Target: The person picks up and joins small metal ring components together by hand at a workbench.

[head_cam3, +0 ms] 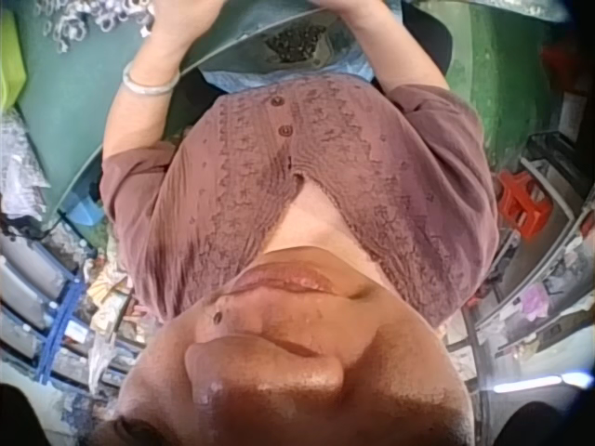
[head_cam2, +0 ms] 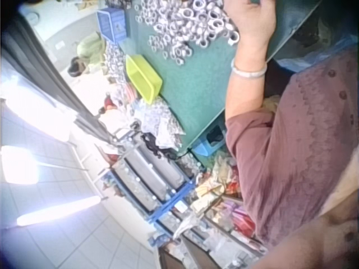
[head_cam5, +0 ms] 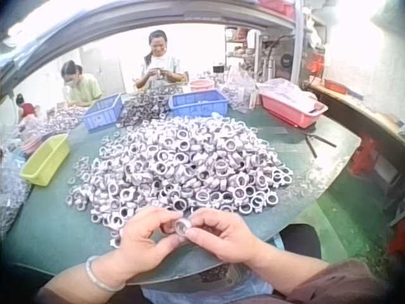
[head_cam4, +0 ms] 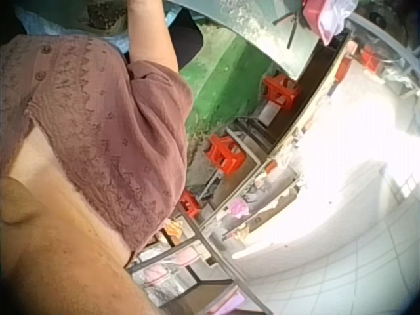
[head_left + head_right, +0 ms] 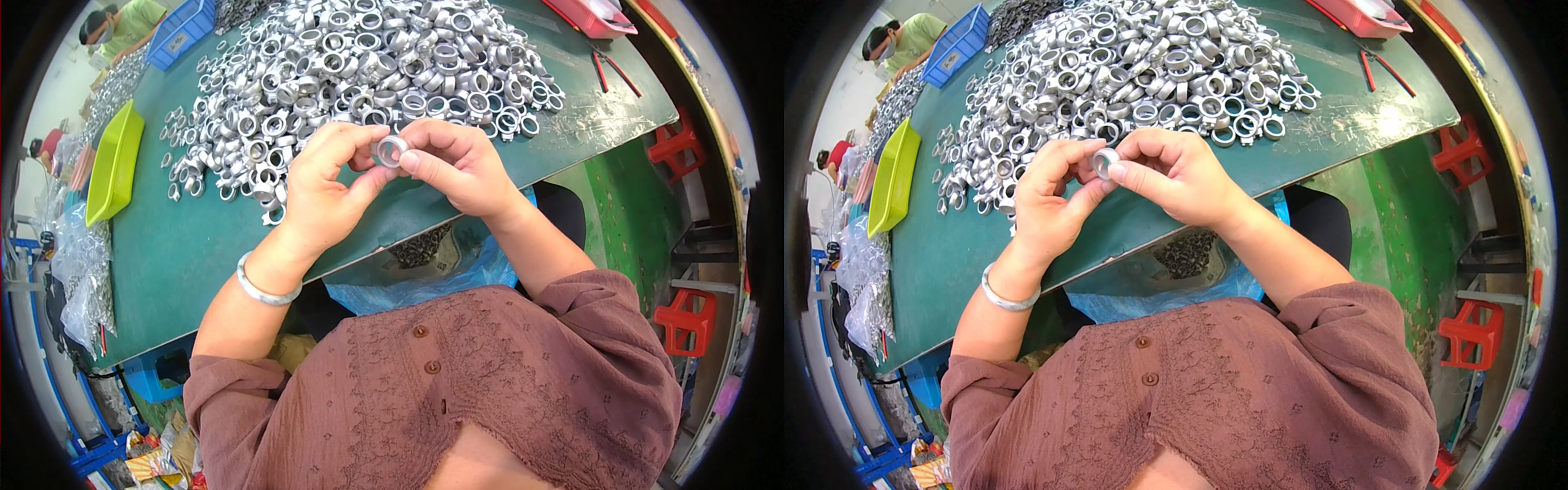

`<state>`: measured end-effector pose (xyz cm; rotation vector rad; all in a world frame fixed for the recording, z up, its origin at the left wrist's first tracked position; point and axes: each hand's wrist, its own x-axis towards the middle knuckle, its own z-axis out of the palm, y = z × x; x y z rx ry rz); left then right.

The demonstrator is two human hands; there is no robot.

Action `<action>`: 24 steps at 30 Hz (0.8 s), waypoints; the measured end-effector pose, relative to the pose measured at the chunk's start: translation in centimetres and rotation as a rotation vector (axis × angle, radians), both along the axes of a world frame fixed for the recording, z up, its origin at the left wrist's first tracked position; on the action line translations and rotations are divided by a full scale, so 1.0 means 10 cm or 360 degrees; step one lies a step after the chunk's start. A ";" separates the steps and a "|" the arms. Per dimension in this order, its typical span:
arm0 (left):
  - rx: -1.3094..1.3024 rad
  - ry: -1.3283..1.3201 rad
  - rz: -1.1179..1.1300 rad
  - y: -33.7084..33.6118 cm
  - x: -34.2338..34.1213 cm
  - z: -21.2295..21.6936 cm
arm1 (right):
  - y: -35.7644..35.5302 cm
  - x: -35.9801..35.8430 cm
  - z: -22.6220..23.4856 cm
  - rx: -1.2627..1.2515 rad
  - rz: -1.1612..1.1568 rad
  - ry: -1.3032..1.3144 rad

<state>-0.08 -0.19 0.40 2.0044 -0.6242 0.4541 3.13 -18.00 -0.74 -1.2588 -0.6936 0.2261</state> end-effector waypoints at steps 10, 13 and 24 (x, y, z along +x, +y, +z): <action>-0.0113 0.0065 -0.0019 0.03 0.01 -0.02 | -0.03 0.05 -0.03 -0.0195 -0.0041 0.0010; -0.0234 0.0104 -0.0072 0.02 0.01 0.00 | -0.03 0.05 -0.03 -0.0205 -0.0037 0.0040; -0.0450 0.0230 -0.0158 0.01 0.02 -0.02 | -0.02 0.05 -0.03 -0.0190 -0.0033 0.0061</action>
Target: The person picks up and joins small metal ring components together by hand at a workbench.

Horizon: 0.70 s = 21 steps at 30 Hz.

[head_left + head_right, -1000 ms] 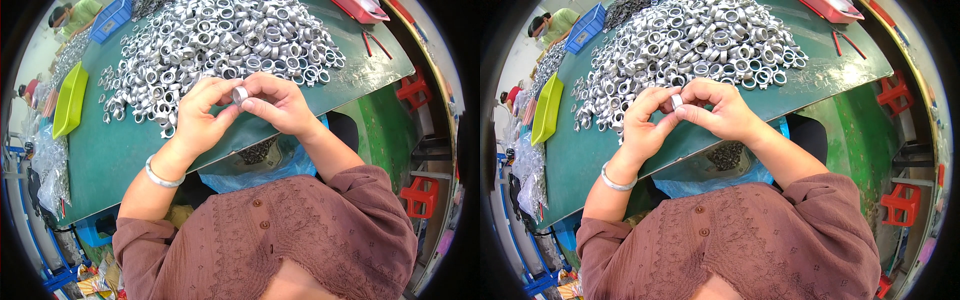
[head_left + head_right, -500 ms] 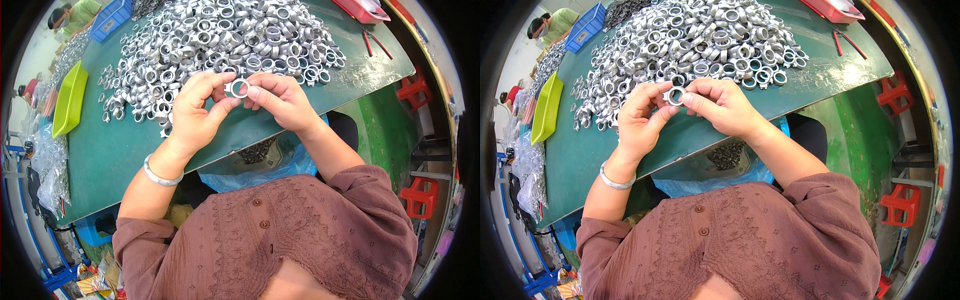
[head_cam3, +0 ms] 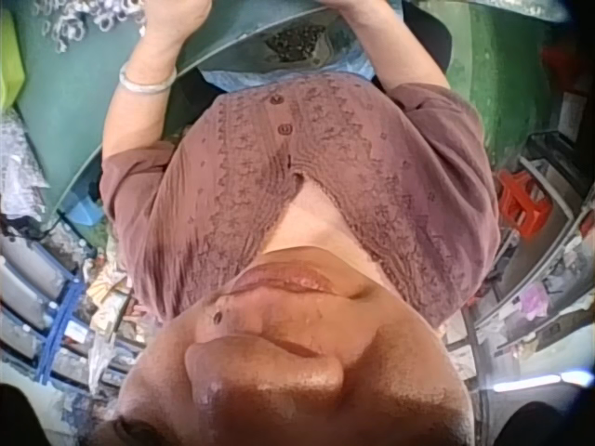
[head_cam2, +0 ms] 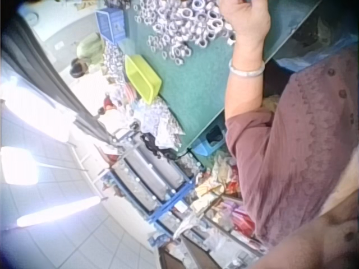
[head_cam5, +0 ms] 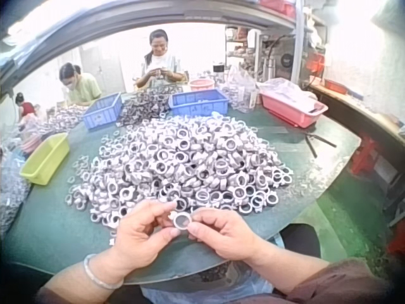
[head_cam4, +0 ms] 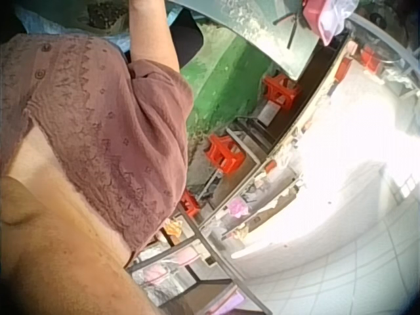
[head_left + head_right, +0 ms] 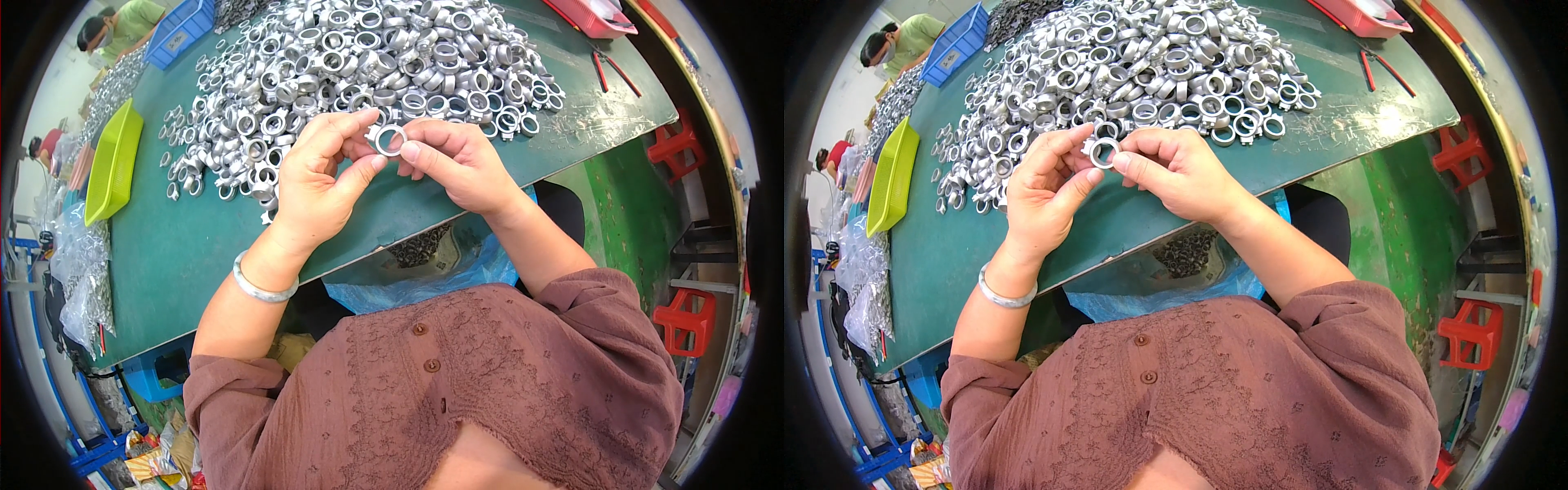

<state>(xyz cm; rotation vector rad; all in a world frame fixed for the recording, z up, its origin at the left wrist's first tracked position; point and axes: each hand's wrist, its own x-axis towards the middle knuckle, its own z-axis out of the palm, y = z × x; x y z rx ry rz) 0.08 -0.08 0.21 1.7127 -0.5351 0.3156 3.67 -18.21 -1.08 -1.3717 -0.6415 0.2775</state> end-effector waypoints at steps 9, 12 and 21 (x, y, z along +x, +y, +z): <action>-0.0082 0.0103 -0.0025 -0.01 -0.02 0.02 | -0.01 0.01 0.00 -0.0036 0.0016 -0.0033; -0.0097 0.0141 -0.0028 -0.01 -0.02 0.04 | -0.02 0.01 0.02 -0.0036 0.0046 -0.0044; -0.0121 0.0191 -0.0031 -0.01 -0.03 0.04 | 0.00 0.00 -0.01 -0.0026 0.0001 -0.0007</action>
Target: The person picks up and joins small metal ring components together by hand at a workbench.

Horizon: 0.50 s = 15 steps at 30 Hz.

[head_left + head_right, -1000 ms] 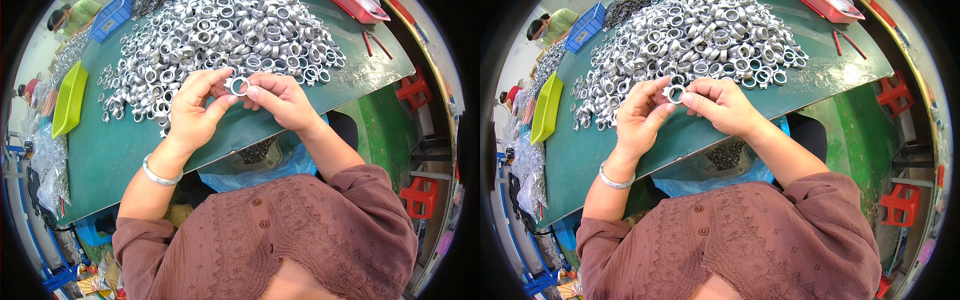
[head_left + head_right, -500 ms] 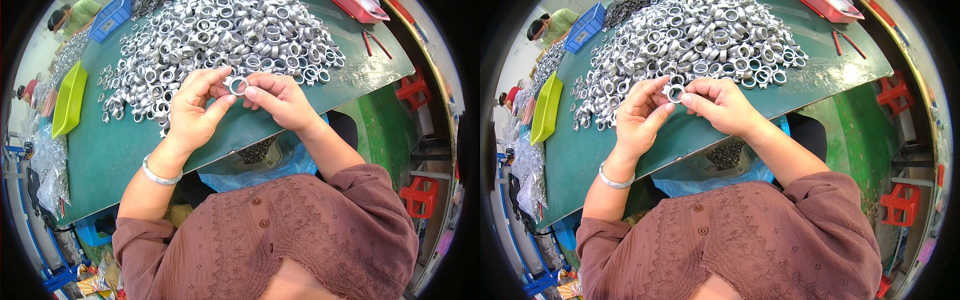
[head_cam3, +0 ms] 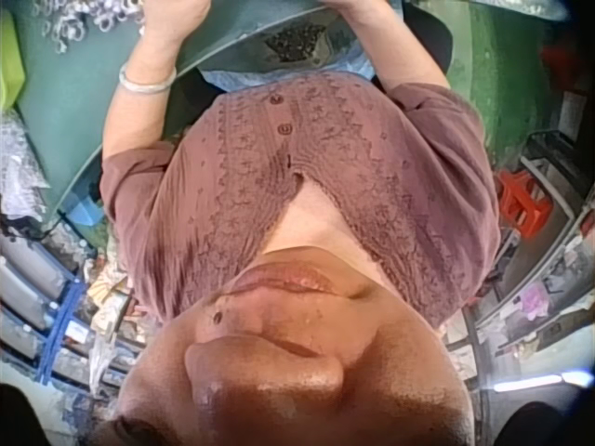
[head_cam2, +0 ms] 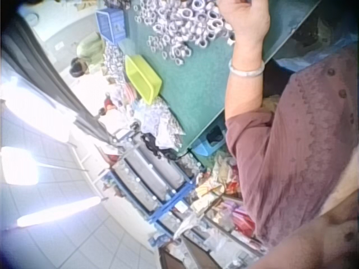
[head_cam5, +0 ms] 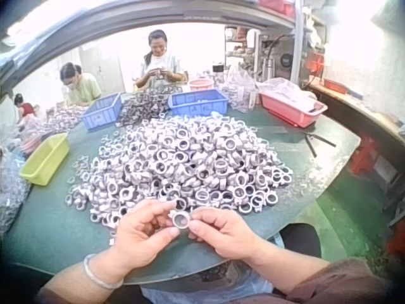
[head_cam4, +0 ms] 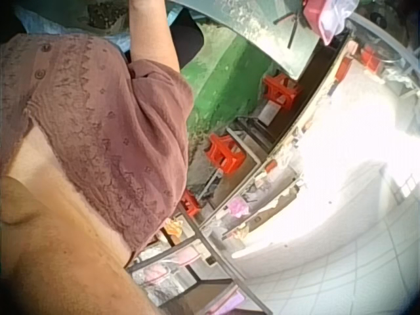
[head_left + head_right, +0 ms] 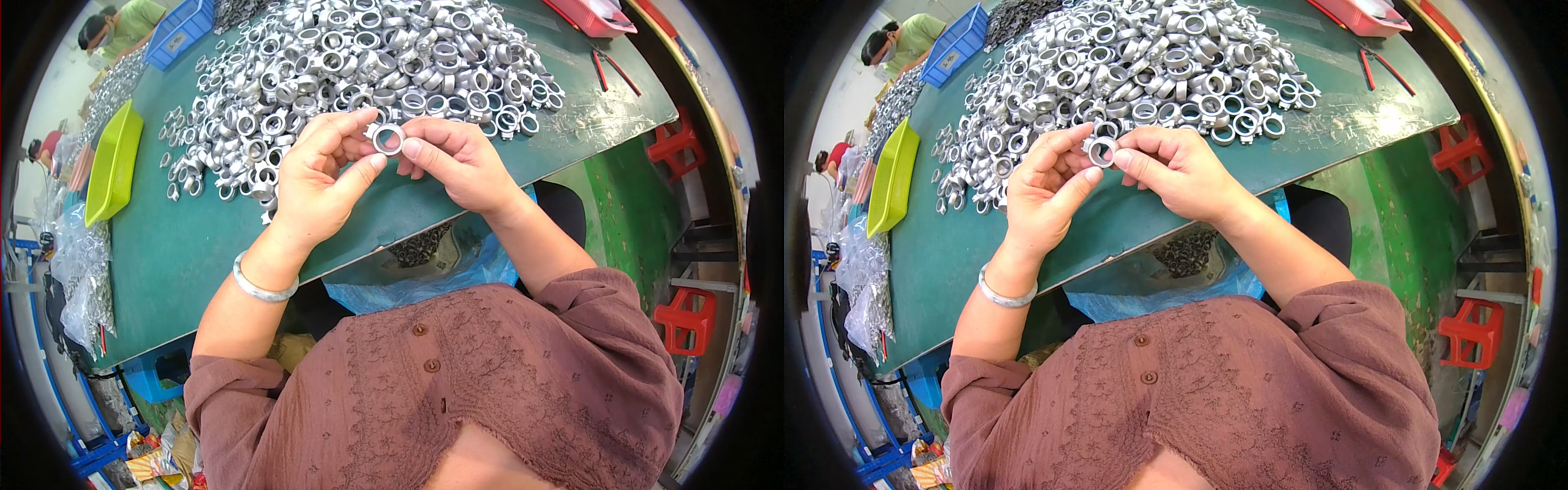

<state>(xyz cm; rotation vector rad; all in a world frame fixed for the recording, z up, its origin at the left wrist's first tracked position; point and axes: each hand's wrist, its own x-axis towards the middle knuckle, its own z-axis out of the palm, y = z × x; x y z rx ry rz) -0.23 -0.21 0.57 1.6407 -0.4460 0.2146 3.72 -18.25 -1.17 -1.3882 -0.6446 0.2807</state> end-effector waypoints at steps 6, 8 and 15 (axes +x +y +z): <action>-0.0290 0.0262 -0.0123 -0.01 -0.02 0.00 | -0.01 -0.02 0.00 0.0031 0.0038 0.0049; -0.0339 0.0290 -0.0147 0.00 -0.02 -0.01 | 0.00 -0.02 -0.01 0.0047 0.0031 0.0054; -0.0556 0.0469 -0.0215 -0.01 0.01 0.02 | 0.00 -0.03 0.00 -0.0075 -0.0063 -0.0043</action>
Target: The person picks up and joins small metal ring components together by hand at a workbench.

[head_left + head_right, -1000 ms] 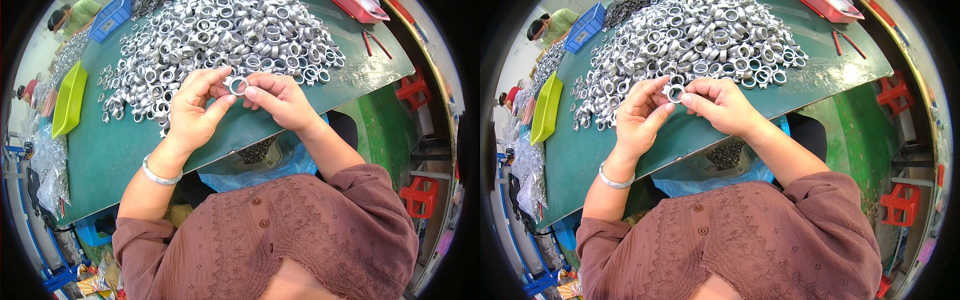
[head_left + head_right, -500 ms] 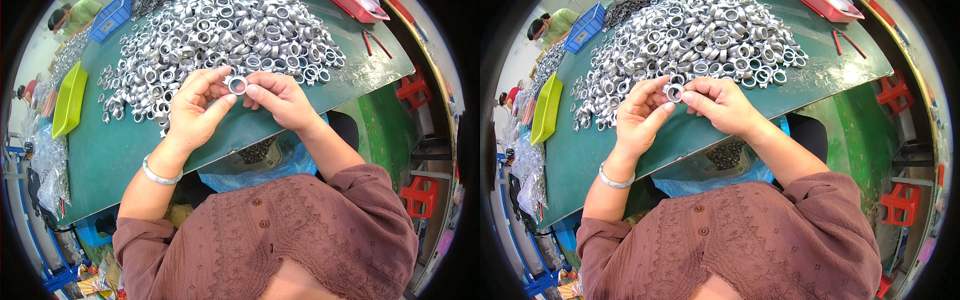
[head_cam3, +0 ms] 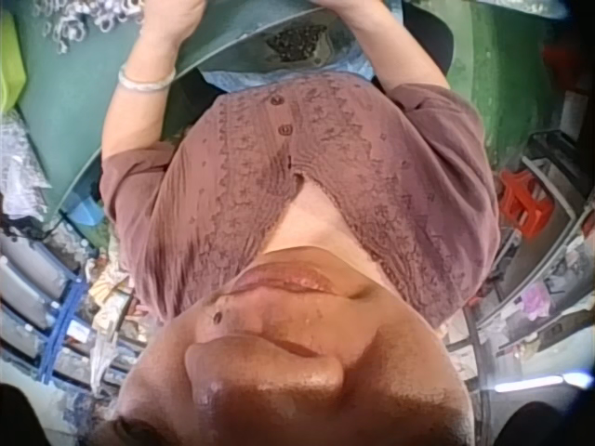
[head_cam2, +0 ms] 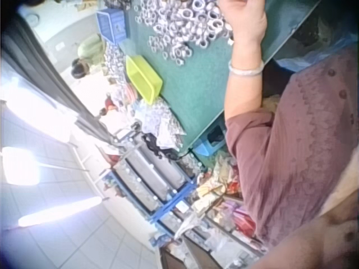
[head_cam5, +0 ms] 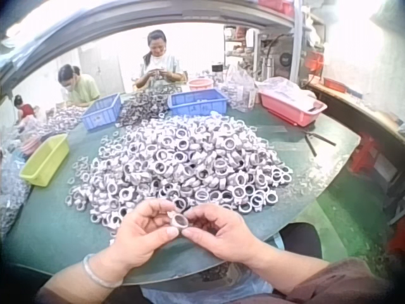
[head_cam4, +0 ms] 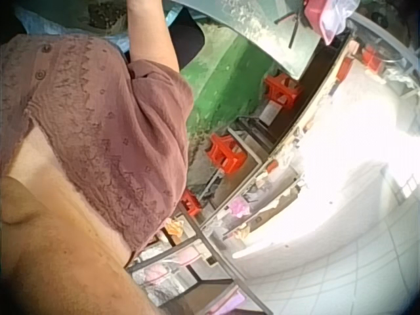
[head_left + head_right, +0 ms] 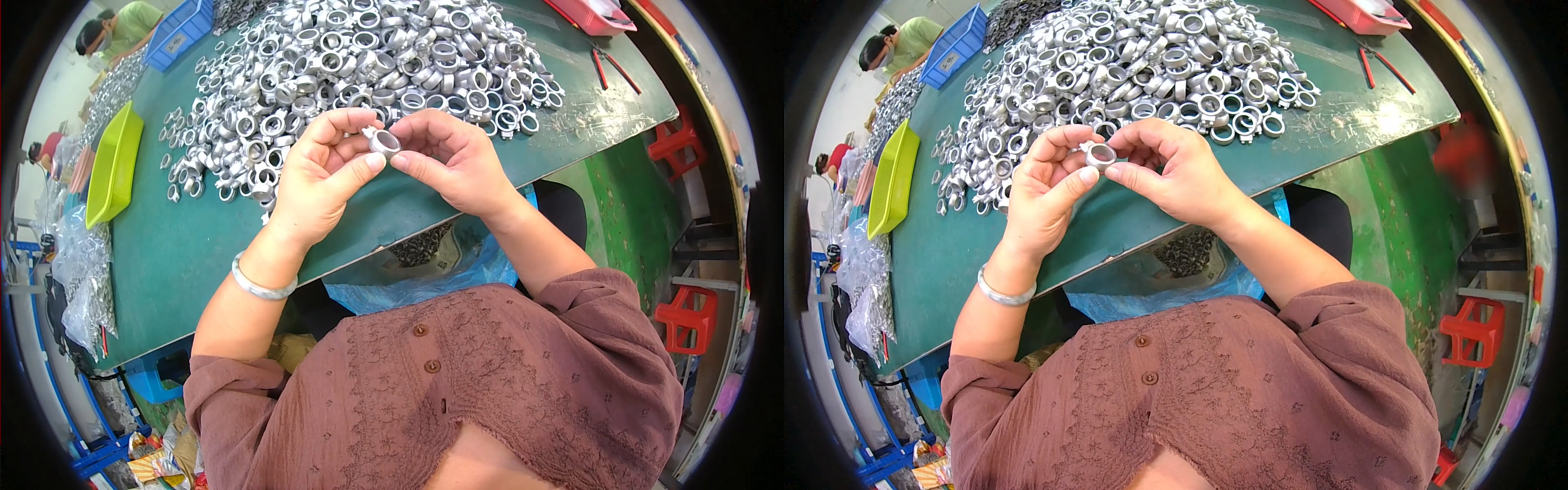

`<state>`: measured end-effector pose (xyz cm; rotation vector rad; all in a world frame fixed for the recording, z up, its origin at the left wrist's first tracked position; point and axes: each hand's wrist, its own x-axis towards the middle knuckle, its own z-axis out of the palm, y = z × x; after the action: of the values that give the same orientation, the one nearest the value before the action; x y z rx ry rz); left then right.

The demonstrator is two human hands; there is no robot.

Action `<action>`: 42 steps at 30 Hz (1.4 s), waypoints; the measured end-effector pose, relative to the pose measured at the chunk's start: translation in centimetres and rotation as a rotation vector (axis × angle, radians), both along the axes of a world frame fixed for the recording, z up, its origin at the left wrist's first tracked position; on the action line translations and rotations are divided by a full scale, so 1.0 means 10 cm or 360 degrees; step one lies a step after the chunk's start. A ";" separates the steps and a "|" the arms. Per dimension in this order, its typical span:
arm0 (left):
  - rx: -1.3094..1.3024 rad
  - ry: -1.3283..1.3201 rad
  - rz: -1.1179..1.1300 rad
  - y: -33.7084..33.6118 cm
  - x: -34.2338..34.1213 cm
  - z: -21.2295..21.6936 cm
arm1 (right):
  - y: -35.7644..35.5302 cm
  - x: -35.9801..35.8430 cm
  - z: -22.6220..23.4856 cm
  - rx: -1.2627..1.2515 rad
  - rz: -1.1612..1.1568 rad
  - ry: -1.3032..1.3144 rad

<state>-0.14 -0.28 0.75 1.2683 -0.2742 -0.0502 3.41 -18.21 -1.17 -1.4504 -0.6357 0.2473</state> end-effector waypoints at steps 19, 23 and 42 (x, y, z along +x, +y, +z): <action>-0.0115 0.0080 -0.0174 0.05 0.04 -0.04 | 0.01 0.00 -0.01 -0.0001 -0.0096 -0.0243; -0.0095 0.0071 -0.0175 0.05 0.03 -0.03 | 0.05 -0.01 -0.03 0.0118 -0.0201 -0.0248; 0.0220 -0.0246 0.0019 -0.01 -0.03 -0.03 | 0.02 -0.03 0.00 0.0046 -0.0118 -0.0267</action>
<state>-0.43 -0.36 0.48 1.4135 -0.4021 0.0399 3.09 -18.00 -1.21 -1.4738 -0.7166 0.0581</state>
